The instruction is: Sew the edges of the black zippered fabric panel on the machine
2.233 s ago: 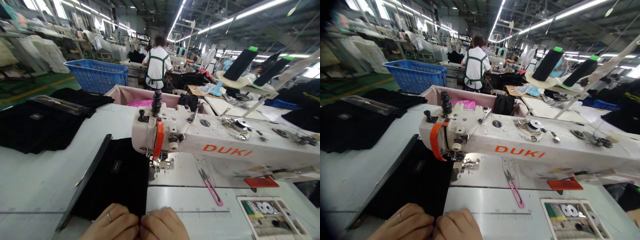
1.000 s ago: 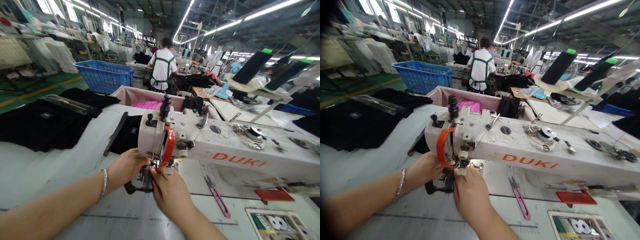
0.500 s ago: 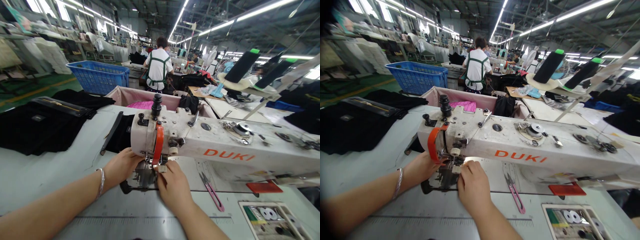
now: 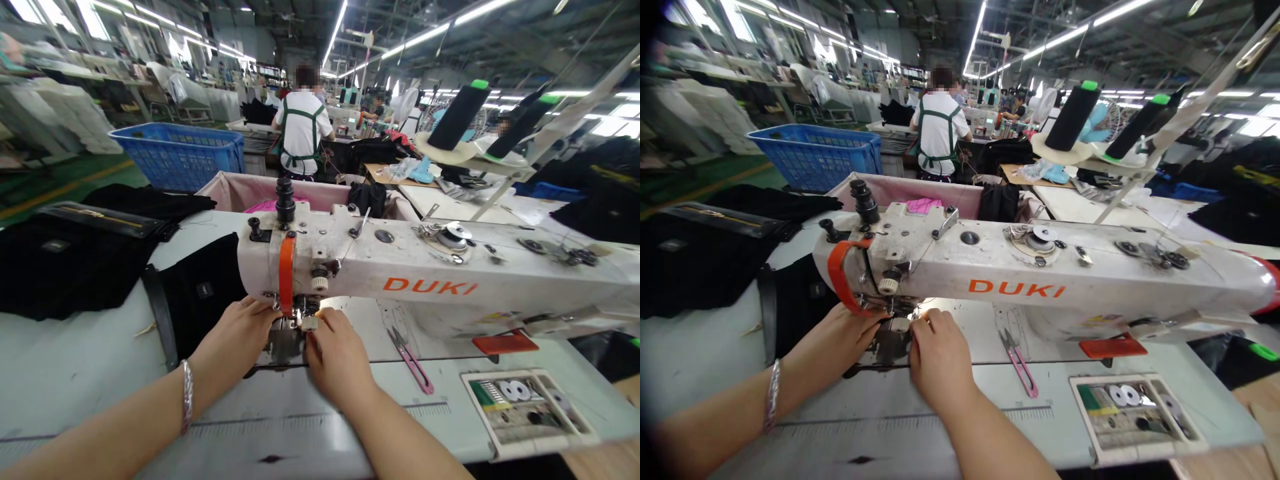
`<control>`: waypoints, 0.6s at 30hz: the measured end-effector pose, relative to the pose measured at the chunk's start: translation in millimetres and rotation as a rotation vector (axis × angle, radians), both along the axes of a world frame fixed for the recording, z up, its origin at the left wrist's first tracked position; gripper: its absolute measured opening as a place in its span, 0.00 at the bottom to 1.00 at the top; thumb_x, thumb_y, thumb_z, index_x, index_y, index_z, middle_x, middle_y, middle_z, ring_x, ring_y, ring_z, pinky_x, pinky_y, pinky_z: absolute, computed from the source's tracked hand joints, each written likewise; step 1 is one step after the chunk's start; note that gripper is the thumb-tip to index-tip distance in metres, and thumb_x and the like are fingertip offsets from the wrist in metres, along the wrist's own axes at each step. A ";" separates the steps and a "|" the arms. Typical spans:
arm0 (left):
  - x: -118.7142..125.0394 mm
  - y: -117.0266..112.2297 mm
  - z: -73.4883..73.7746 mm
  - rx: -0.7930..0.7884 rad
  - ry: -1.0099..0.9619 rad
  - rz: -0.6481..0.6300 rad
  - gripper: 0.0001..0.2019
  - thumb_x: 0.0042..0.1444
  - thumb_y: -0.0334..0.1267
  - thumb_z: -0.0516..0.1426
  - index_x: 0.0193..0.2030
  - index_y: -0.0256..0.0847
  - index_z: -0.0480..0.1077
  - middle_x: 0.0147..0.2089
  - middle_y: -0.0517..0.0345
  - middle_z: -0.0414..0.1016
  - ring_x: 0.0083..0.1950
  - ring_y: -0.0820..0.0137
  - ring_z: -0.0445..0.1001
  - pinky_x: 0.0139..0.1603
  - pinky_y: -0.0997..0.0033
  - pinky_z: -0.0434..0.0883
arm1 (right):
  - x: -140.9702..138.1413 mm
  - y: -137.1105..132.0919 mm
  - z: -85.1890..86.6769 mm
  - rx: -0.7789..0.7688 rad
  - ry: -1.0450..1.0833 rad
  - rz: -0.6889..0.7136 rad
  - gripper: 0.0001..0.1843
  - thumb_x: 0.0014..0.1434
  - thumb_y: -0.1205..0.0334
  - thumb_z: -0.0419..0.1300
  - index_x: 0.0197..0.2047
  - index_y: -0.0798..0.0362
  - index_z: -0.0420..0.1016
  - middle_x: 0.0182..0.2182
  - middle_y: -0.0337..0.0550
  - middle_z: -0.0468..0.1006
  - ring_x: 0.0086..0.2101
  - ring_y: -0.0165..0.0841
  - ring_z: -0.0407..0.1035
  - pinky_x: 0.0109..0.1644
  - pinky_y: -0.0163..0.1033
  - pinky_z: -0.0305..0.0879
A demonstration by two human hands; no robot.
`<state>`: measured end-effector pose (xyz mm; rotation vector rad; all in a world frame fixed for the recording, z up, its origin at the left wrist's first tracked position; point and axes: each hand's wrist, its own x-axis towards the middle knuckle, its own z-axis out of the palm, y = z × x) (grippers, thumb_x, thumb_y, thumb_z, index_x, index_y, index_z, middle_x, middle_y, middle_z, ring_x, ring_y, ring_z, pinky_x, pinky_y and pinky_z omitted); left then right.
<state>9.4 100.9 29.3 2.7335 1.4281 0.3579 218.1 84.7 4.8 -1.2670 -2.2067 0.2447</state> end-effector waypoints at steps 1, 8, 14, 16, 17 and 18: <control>-1.2 -0.4 4.7 -0.028 -0.011 -0.001 0.17 0.60 0.22 0.53 0.52 0.37 0.75 0.55 0.45 0.78 0.60 0.53 0.72 0.64 0.47 0.66 | 0.5 -0.3 0.7 0.000 -0.016 -0.015 0.09 0.62 0.74 0.56 0.43 0.53 0.72 0.42 0.48 0.72 0.43 0.41 0.64 0.47 0.46 0.67; -10.3 -11.9 31.1 -0.240 -0.086 -0.024 0.15 0.61 0.26 0.55 0.51 0.43 0.76 0.51 0.56 0.78 0.49 0.68 0.79 0.53 0.70 0.76 | 5.2 -0.1 5.0 -0.010 -0.082 -0.023 0.04 0.61 0.70 0.59 0.37 0.52 0.69 0.37 0.45 0.72 0.40 0.40 0.65 0.43 0.44 0.65; -14.8 -34.8 1.1 -0.153 -0.122 -0.110 0.22 0.66 0.29 0.52 0.64 0.48 0.68 0.63 0.54 0.71 0.63 0.63 0.70 0.66 0.55 0.69 | 3.6 8.0 -1.5 0.012 -0.061 -0.032 0.07 0.65 0.74 0.55 0.39 0.53 0.71 0.39 0.47 0.72 0.40 0.39 0.66 0.42 0.42 0.67; -14.0 -43.9 -10.3 -0.041 -0.102 -0.099 0.23 0.66 0.29 0.51 0.67 0.46 0.65 0.65 0.52 0.69 0.66 0.63 0.67 0.67 0.54 0.69 | 4.3 4.6 -1.4 0.022 -0.067 0.005 0.08 0.64 0.74 0.56 0.39 0.53 0.73 0.39 0.47 0.73 0.41 0.39 0.66 0.44 0.42 0.67; -13.4 -47.7 -14.2 0.007 -0.094 -0.095 0.23 0.66 0.28 0.51 0.67 0.44 0.65 0.66 0.52 0.70 0.67 0.63 0.67 0.66 0.56 0.69 | 5.1 1.3 -0.7 0.033 -0.074 0.061 0.08 0.64 0.74 0.57 0.40 0.52 0.74 0.40 0.46 0.74 0.41 0.39 0.66 0.45 0.42 0.67; -12.8 -50.7 -16.8 0.045 -0.088 -0.093 0.23 0.65 0.28 0.51 0.66 0.42 0.66 0.66 0.52 0.70 0.66 0.64 0.68 0.66 0.57 0.70 | 5.9 -2.7 0.1 0.048 -0.084 0.135 0.09 0.64 0.74 0.57 0.42 0.52 0.75 0.39 0.45 0.75 0.41 0.39 0.66 0.45 0.42 0.67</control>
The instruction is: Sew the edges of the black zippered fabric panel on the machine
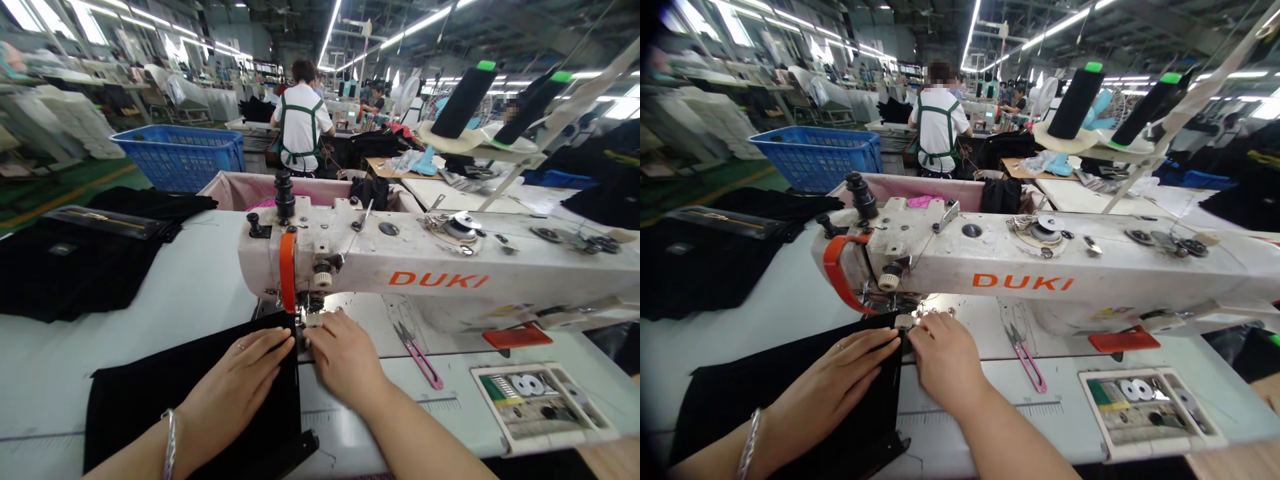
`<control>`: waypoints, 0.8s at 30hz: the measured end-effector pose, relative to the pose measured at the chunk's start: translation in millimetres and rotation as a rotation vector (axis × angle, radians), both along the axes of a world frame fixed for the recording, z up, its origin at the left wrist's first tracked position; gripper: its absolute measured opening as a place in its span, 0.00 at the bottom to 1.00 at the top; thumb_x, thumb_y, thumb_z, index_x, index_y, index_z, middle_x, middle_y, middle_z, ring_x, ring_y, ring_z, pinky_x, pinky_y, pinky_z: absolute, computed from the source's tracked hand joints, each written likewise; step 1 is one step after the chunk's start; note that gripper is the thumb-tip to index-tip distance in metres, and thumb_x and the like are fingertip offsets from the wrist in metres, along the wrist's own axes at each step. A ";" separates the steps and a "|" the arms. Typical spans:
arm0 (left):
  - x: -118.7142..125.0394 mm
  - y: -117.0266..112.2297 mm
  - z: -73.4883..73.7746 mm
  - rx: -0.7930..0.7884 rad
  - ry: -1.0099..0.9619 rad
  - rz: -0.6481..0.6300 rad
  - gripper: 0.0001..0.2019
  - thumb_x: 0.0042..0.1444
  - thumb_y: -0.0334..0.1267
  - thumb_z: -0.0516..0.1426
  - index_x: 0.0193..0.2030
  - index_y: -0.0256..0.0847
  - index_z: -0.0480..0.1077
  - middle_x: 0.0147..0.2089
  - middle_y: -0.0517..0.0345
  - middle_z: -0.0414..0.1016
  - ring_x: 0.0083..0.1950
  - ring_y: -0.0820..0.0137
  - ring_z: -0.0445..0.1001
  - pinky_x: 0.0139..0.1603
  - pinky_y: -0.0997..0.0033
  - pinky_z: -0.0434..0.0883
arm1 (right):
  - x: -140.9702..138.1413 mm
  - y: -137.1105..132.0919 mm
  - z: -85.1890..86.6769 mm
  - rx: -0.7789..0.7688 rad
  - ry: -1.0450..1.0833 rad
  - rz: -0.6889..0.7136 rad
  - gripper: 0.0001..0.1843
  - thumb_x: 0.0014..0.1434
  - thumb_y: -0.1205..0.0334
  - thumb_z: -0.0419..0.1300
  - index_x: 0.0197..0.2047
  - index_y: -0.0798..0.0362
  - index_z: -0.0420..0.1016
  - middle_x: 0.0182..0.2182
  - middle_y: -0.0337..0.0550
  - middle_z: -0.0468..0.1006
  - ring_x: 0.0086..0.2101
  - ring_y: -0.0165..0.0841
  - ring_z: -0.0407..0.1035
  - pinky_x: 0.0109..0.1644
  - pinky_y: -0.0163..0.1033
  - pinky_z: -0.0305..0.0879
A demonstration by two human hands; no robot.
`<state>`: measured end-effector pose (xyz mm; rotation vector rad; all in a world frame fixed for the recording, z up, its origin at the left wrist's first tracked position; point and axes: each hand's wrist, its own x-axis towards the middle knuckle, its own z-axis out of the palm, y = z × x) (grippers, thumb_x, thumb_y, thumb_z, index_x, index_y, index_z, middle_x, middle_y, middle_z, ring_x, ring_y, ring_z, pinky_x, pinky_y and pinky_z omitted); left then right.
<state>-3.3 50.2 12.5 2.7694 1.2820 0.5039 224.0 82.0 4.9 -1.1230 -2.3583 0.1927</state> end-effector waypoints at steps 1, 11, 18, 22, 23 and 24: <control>0.4 -2.0 -1.4 0.026 0.005 -0.004 0.22 0.65 0.28 0.52 0.65 0.41 0.66 0.65 0.52 0.71 0.66 0.64 0.68 0.66 0.58 0.70 | 0.8 -4.1 0.7 0.011 -0.011 0.075 0.10 0.64 0.73 0.57 0.45 0.51 0.75 0.39 0.44 0.75 0.40 0.38 0.66 0.45 0.43 0.66; -11.4 32.4 -1.7 -0.043 0.011 -0.040 0.19 0.67 0.30 0.50 0.63 0.41 0.69 0.64 0.53 0.73 0.65 0.64 0.70 0.67 0.56 0.69 | -5.1 -10.5 -0.4 -0.028 -0.026 0.142 0.17 0.65 0.74 0.55 0.56 0.59 0.73 0.41 0.48 0.77 0.39 0.40 0.67 0.43 0.45 0.67; -16.1 -30.3 16.4 -0.006 0.010 -0.108 0.22 0.68 0.39 0.53 0.67 0.58 0.64 0.67 0.67 0.70 0.64 0.64 0.73 0.62 0.62 0.75 | 5.1 -58.1 4.1 -0.224 0.315 0.107 0.12 0.56 0.78 0.55 0.32 0.52 0.73 0.35 0.41 0.76 0.38 0.37 0.66 0.44 0.44 0.64; -2.3 -67.1 6.0 0.044 -0.004 -0.014 0.28 0.65 0.43 0.56 0.71 0.47 0.59 0.67 0.58 0.70 0.61 0.63 0.76 0.53 0.70 0.79 | 9.5 -79.4 -3.2 -0.205 0.394 0.138 0.13 0.57 0.79 0.52 0.30 0.52 0.70 0.35 0.40 0.76 0.37 0.35 0.66 0.44 0.42 0.64; 1.4 -70.0 1.9 0.071 -0.011 0.006 0.28 0.65 0.44 0.56 0.71 0.46 0.59 0.67 0.57 0.70 0.61 0.63 0.75 0.53 0.70 0.79 | 10.6 -80.5 -3.5 -0.196 0.393 0.140 0.13 0.57 0.79 0.52 0.30 0.52 0.69 0.36 0.40 0.77 0.38 0.35 0.66 0.44 0.42 0.64; 4.7 -71.0 -2.0 0.101 -0.013 0.020 0.28 0.65 0.44 0.56 0.71 0.46 0.60 0.67 0.58 0.71 0.62 0.63 0.75 0.55 0.70 0.78 | 11.9 -80.0 -2.8 -0.190 0.384 0.151 0.13 0.57 0.79 0.52 0.29 0.52 0.69 0.36 0.40 0.77 0.38 0.35 0.66 0.44 0.41 0.65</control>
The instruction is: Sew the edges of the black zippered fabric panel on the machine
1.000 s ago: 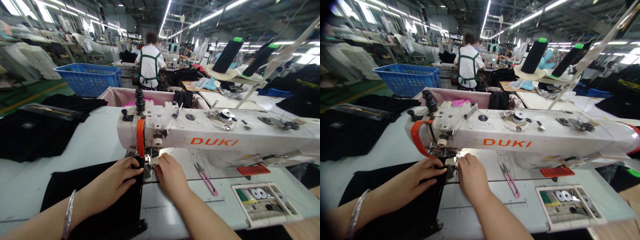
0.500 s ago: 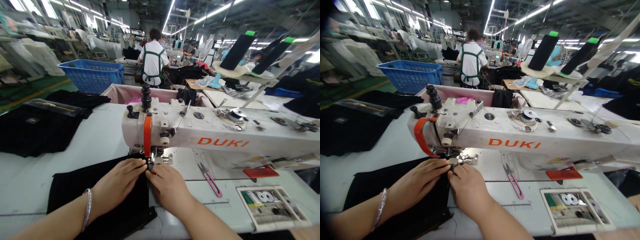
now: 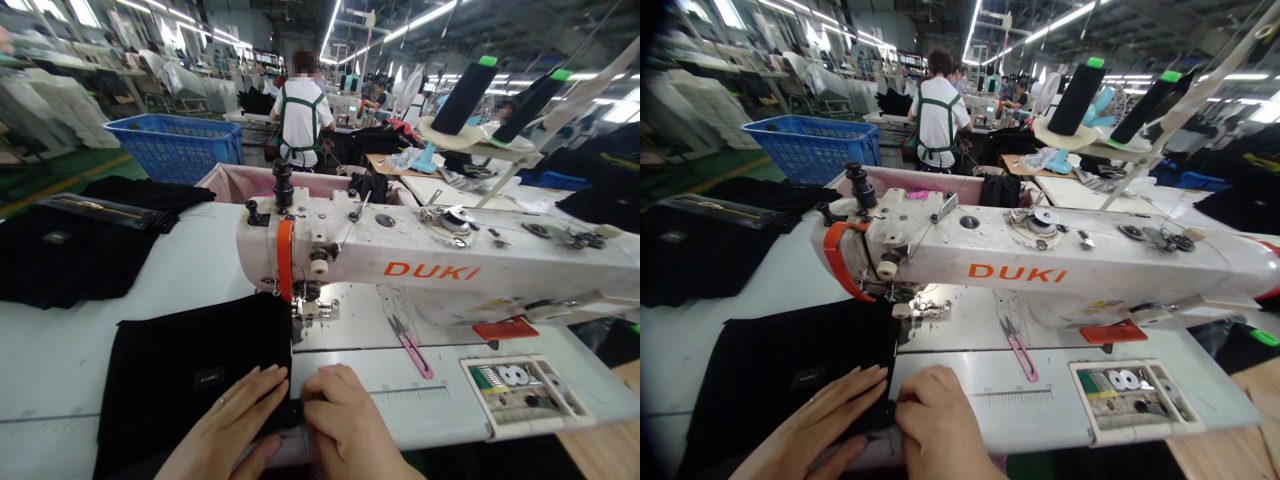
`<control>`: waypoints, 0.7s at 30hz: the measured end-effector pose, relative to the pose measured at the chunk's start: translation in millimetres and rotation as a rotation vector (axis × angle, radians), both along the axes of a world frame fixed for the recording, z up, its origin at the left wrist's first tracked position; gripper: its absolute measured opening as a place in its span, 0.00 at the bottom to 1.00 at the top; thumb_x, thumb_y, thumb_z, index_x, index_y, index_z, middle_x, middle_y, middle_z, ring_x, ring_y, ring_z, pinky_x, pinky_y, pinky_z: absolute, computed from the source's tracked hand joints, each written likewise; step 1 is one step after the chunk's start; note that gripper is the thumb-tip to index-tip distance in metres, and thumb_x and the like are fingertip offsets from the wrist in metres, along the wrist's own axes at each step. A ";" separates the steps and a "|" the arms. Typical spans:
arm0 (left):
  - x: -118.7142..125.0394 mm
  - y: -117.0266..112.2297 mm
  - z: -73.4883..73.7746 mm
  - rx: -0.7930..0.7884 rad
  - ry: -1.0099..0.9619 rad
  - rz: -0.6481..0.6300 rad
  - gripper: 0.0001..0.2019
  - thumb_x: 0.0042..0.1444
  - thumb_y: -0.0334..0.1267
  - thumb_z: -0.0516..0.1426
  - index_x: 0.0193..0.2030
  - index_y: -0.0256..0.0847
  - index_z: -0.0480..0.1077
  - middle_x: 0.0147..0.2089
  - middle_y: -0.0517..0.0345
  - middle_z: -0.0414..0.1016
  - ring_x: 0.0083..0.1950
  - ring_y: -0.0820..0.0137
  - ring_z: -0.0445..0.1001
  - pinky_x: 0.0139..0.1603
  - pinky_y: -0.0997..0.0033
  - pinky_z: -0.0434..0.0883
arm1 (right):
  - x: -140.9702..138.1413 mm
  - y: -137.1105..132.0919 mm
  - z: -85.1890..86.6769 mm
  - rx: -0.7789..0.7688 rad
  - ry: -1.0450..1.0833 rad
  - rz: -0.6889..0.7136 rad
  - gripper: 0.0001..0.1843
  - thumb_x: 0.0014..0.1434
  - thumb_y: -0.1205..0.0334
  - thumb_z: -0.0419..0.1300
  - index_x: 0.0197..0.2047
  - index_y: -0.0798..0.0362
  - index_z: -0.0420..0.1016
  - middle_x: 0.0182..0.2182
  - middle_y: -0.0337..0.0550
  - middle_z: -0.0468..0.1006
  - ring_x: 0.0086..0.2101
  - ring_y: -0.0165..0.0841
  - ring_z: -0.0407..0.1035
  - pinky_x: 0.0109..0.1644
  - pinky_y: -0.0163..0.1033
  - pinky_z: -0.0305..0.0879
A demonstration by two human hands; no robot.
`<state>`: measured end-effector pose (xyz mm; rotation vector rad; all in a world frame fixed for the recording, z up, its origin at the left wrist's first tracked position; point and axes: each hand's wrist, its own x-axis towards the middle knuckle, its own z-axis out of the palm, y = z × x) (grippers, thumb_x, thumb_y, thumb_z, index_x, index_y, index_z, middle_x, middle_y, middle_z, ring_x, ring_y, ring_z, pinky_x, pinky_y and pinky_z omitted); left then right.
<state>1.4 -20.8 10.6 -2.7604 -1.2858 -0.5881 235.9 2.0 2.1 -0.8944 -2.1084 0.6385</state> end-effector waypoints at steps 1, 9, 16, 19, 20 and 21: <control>2.7 0.4 -3.3 0.032 0.008 0.000 0.27 0.65 0.44 0.55 0.70 0.45 0.61 0.67 0.58 0.71 0.63 0.63 0.74 0.58 0.70 0.76 | 1.4 1.7 1.7 0.005 -0.015 0.019 0.13 0.57 0.79 0.53 0.28 0.52 0.68 0.36 0.40 0.77 0.38 0.35 0.67 0.44 0.41 0.65; 6.9 12.3 -3.4 0.149 0.133 -0.043 0.23 0.64 0.42 0.56 0.65 0.40 0.68 0.65 0.57 0.73 0.64 0.63 0.72 0.61 0.65 0.74 | -0.3 37.6 18.4 0.121 -0.338 0.068 0.18 0.63 0.77 0.56 0.54 0.55 0.72 0.54 0.47 0.77 0.51 0.40 0.69 0.56 0.47 0.66; -2.7 35.0 -4.0 -0.004 0.052 -0.038 0.22 0.62 0.34 0.56 0.63 0.43 0.69 0.63 0.56 0.74 0.62 0.63 0.73 0.59 0.59 0.77 | -5.9 68.0 9.0 0.193 -0.435 0.132 0.17 0.63 0.73 0.61 0.55 0.53 0.75 0.54 0.44 0.78 0.51 0.39 0.70 0.59 0.46 0.66; -7.5 51.5 -4.0 -0.054 -0.012 -0.056 0.22 0.60 0.33 0.57 0.62 0.45 0.70 0.62 0.56 0.75 0.62 0.63 0.74 0.60 0.58 0.76 | -7.1 74.4 3.1 0.228 -0.392 0.090 0.17 0.63 0.74 0.60 0.54 0.53 0.76 0.53 0.45 0.78 0.49 0.40 0.71 0.55 0.46 0.68; -9.0 57.4 -3.8 -0.072 -0.026 -0.064 0.22 0.60 0.33 0.58 0.62 0.46 0.70 0.62 0.56 0.75 0.62 0.63 0.74 0.61 0.57 0.76 | -7.8 75.8 1.1 0.237 -0.369 0.073 0.17 0.63 0.74 0.60 0.53 0.53 0.76 0.53 0.45 0.78 0.48 0.40 0.71 0.53 0.46 0.68; -10.5 63.2 -3.5 -0.087 -0.038 -0.075 0.22 0.60 0.33 0.58 0.62 0.46 0.70 0.63 0.57 0.75 0.62 0.63 0.74 0.62 0.57 0.75 | -8.5 76.9 -0.8 0.242 -0.347 0.060 0.17 0.62 0.75 0.59 0.53 0.53 0.76 0.53 0.46 0.78 0.47 0.40 0.71 0.52 0.46 0.68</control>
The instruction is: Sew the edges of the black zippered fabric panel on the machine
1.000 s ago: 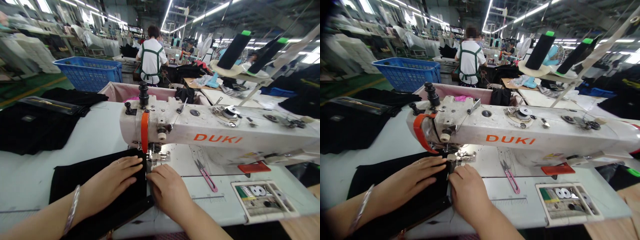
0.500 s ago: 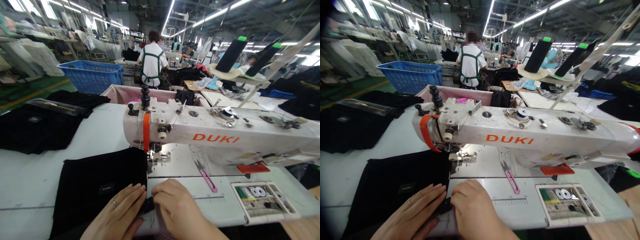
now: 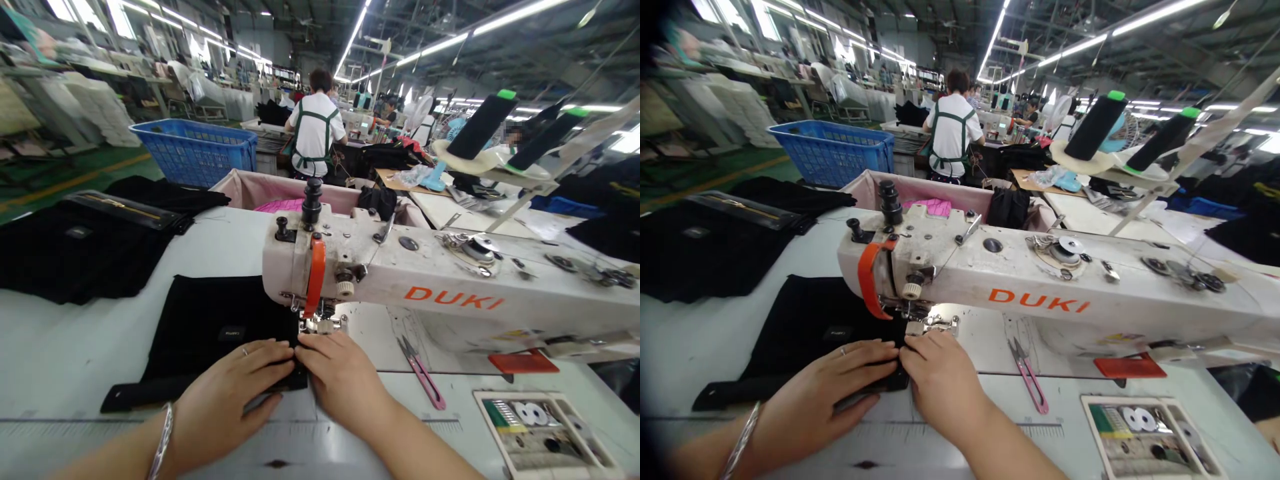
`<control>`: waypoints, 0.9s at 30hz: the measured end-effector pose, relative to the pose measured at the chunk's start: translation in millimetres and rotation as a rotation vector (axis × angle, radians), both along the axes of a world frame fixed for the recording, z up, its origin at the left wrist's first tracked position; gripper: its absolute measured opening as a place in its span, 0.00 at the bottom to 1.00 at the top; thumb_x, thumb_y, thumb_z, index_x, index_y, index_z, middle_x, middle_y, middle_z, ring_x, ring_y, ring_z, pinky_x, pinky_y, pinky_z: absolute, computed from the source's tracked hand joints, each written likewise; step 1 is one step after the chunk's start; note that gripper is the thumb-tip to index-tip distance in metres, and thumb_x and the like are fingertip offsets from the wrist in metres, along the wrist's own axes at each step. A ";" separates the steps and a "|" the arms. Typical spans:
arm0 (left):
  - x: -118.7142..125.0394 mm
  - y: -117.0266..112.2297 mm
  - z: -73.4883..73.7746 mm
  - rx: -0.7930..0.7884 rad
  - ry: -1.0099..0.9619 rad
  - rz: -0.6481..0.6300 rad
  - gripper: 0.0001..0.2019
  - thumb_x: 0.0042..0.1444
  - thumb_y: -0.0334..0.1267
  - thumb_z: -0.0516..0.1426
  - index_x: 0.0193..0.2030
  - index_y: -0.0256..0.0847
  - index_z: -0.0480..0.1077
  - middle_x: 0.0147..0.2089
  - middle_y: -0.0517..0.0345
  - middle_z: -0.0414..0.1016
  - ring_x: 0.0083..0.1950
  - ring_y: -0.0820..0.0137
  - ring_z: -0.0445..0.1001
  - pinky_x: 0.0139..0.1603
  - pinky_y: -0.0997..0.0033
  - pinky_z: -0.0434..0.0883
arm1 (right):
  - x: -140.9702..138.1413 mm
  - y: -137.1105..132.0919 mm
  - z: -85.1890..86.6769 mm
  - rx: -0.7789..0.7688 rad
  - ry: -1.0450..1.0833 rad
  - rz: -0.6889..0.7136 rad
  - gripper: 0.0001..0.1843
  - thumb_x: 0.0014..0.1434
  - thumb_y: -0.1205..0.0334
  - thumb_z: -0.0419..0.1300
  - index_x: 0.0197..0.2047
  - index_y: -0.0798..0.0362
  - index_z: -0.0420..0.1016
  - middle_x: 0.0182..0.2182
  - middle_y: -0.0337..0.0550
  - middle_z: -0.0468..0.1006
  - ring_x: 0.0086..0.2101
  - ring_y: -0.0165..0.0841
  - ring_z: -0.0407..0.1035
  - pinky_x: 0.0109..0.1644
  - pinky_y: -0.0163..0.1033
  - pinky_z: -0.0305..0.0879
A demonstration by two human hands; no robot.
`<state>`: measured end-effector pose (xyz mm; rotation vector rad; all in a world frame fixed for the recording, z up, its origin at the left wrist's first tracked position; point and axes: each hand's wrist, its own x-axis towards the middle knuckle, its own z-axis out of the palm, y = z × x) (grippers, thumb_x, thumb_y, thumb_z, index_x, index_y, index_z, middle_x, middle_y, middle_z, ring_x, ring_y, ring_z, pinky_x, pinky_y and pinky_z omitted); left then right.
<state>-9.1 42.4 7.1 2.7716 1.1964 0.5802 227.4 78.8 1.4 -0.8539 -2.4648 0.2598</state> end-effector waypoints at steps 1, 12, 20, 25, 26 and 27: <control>-1.3 5.7 0.3 -0.012 -0.010 -0.013 0.22 0.60 0.33 0.58 0.62 0.46 0.70 0.63 0.57 0.75 0.62 0.62 0.74 0.63 0.56 0.74 | -0.7 0.9 -1.5 0.002 0.022 -0.005 0.17 0.62 0.76 0.58 0.53 0.54 0.76 0.53 0.47 0.78 0.47 0.40 0.71 0.52 0.47 0.69; -5.5 51.7 6.1 -0.023 -0.071 -0.052 0.18 0.59 0.33 0.59 0.56 0.45 0.74 0.58 0.56 0.78 0.59 0.64 0.76 0.64 0.59 0.72 | -7.5 8.4 -0.4 -0.115 0.005 -0.114 0.21 0.60 0.78 0.53 0.52 0.54 0.76 0.46 0.52 0.76 0.46 0.44 0.66 0.51 0.50 0.70; -8.3 59.1 4.1 0.003 -0.077 -0.041 0.13 0.66 0.33 0.56 0.53 0.46 0.76 0.52 0.57 0.81 0.56 0.63 0.75 0.62 0.56 0.71 | -3.9 7.2 3.5 -0.087 0.142 -0.199 0.13 0.61 0.76 0.52 0.44 0.55 0.74 0.42 0.51 0.74 0.43 0.43 0.65 0.48 0.48 0.68; -23.7 61.5 3.0 0.003 -0.109 -0.034 0.12 0.69 0.36 0.53 0.51 0.45 0.77 0.50 0.59 0.82 0.52 0.66 0.78 0.57 0.62 0.74 | -3.4 12.3 6.3 -0.018 0.024 -0.305 0.08 0.65 0.72 0.53 0.38 0.55 0.73 0.37 0.48 0.74 0.39 0.41 0.64 0.44 0.46 0.64; -25.2 62.2 2.9 0.000 -0.118 -0.028 0.11 0.69 0.36 0.54 0.50 0.44 0.77 0.50 0.59 0.83 0.52 0.66 0.78 0.57 0.62 0.74 | -3.6 13.0 6.4 0.001 -0.011 -0.321 0.08 0.66 0.69 0.54 0.36 0.54 0.73 0.35 0.47 0.74 0.38 0.41 0.64 0.43 0.45 0.63; -25.2 62.5 2.9 -0.006 -0.126 -0.025 0.11 0.69 0.37 0.54 0.49 0.43 0.78 0.50 0.58 0.83 0.52 0.66 0.78 0.56 0.63 0.75 | -3.6 13.4 6.5 0.021 -0.042 -0.338 0.10 0.67 0.66 0.55 0.33 0.54 0.73 0.32 0.46 0.74 0.37 0.41 0.64 0.42 0.45 0.63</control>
